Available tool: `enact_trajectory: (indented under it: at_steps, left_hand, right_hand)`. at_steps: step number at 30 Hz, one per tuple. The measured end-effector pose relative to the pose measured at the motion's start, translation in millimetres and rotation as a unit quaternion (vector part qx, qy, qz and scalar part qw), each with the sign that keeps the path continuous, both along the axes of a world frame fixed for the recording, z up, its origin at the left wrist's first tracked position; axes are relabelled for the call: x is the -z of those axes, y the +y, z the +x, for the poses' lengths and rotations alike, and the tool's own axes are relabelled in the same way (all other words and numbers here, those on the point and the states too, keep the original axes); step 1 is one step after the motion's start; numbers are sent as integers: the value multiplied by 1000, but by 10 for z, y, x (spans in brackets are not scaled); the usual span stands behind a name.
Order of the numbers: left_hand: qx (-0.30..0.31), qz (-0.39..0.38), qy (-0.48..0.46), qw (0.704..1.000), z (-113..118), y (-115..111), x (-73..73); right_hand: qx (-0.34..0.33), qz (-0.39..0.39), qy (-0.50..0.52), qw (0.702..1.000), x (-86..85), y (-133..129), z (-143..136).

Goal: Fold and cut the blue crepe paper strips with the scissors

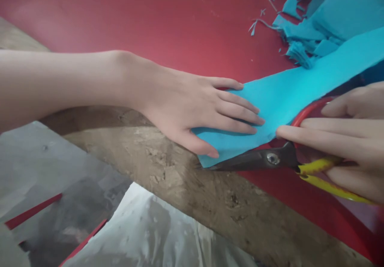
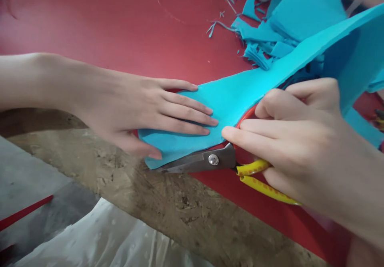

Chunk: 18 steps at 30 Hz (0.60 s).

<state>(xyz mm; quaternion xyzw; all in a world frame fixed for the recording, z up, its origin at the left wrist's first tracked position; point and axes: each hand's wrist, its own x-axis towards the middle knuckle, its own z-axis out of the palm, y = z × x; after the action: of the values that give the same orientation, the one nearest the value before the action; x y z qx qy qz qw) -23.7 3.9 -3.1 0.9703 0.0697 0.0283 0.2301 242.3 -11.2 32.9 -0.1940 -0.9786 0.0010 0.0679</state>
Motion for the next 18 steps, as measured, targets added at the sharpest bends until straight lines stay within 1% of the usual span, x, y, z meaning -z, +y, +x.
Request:
enact_trajectory:
  at_steps: [2, 6, 9, 12, 16, 18]
  left_hand:
    - [3, 0, -14, 1000, -9, 10, 9]
    - [-35, -74, -51, 995, -6, 21, 7]
    - [-54, -106, -54, 991, 2, 20, -5]
    - [-54, -120, -43, 990, 7, 19, -20]
    - [-56, -134, -1, 989, 10, 19, -32]
    - [-54, -124, -9, 991, 11, 18, -33]
  right_hand:
    - [2, -9, 0, 1000, 8, -26, 4]
    - [24, -16, -12, 1000, 7, -87, 1]
    - [34, 2, -9, 999, -14, -147, 12]
    - [45, 17, -36, 998, -22, -226, 63]
    - [87, 37, -69, 993, 3, -322, 196]
    - [96, 35, -80, 992, 8, -348, 270]
